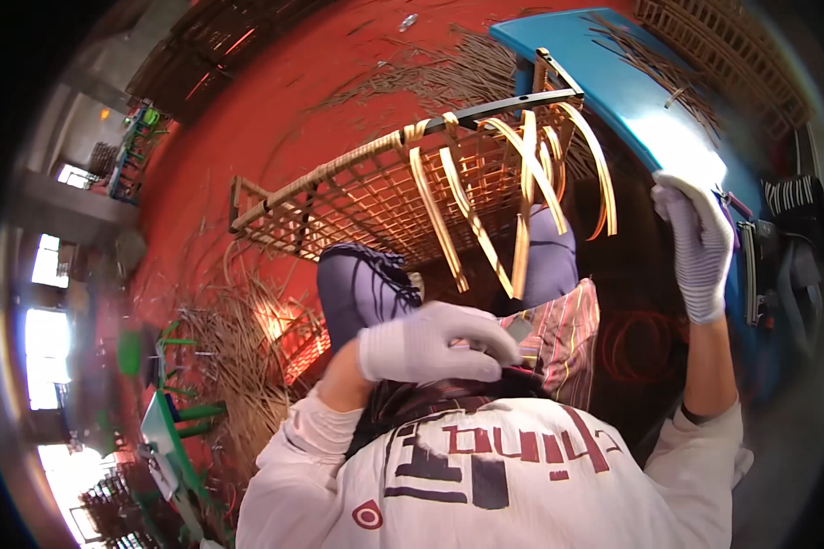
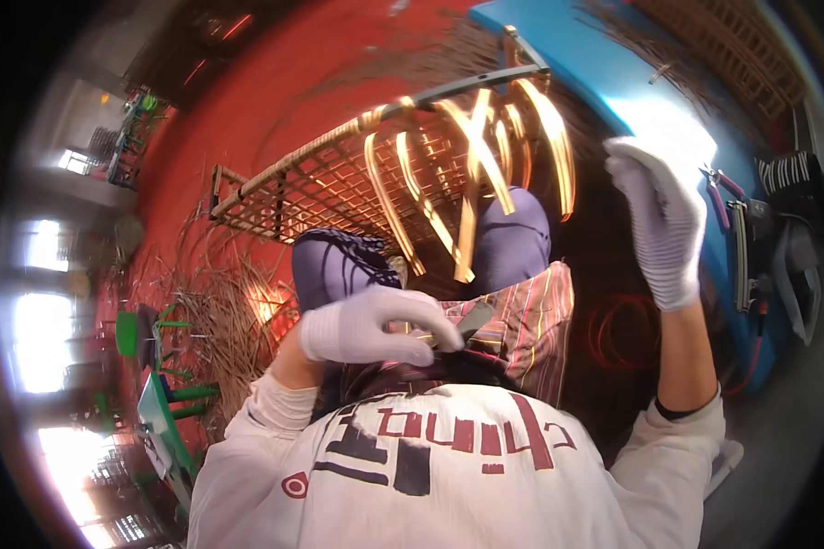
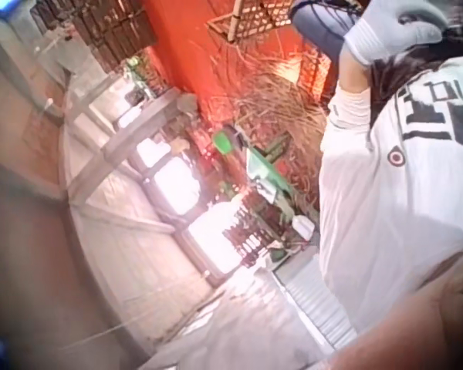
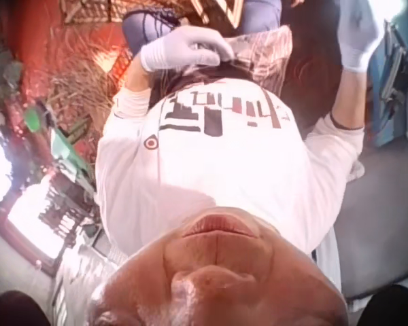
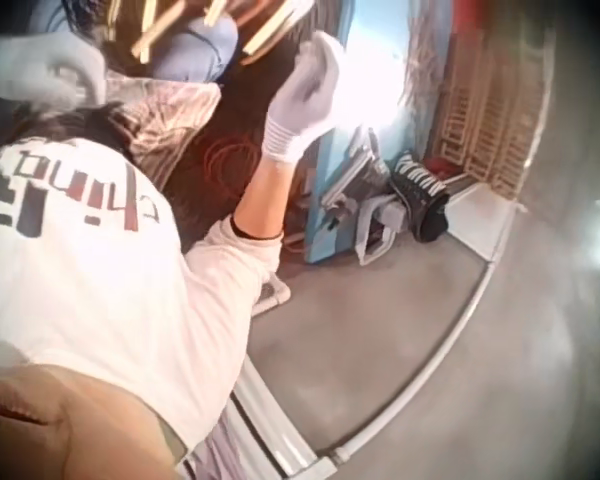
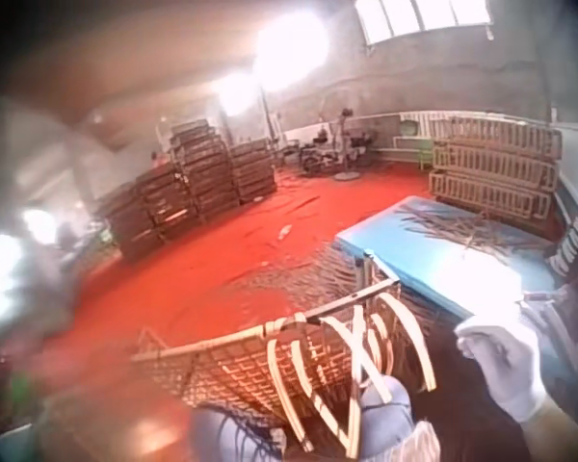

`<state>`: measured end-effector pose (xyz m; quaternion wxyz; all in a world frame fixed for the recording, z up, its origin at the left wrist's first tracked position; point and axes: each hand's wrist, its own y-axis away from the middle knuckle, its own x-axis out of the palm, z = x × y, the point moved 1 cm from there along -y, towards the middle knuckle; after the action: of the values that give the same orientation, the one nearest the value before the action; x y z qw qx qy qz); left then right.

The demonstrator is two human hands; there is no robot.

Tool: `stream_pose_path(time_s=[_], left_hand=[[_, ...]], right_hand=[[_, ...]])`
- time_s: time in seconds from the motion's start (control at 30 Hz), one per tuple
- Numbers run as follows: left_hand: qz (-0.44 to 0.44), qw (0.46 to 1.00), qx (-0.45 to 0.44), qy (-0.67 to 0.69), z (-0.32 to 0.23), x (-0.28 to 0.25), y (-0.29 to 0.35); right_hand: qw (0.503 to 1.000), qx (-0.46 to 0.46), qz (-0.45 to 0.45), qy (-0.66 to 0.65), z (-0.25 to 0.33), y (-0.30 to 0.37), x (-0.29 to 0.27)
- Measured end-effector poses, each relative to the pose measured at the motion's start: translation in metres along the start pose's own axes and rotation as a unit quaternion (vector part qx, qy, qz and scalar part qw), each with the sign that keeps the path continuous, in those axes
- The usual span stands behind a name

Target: Assembling a bamboo furniture frame using a pneumatic nail gun and bamboo strips.

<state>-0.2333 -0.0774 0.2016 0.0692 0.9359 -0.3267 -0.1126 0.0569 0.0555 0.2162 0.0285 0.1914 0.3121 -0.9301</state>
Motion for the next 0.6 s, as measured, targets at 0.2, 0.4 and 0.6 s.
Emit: stream_pose_path(time_s=[0.2, 0.4, 0.6], left_hand=[[-0.431, 0.894, 0.105, -0.054, -0.003, -0.090, 0.047], [-0.503, 0.733, 0.096, -0.449, 0.034, -0.167, -0.006], [-0.413, 0.796, 0.015, -0.442, 0.060, -0.184, -0.048]], right_hand=[[0.965, -0.251, 0.073, 0.034, 0.058, -0.033, 0.102], [0.949, -0.252, 0.155, 0.113, 0.012, -0.051, 0.186], [0.955, -0.235, 0.133, 0.118, 0.001, -0.062, 0.214]])
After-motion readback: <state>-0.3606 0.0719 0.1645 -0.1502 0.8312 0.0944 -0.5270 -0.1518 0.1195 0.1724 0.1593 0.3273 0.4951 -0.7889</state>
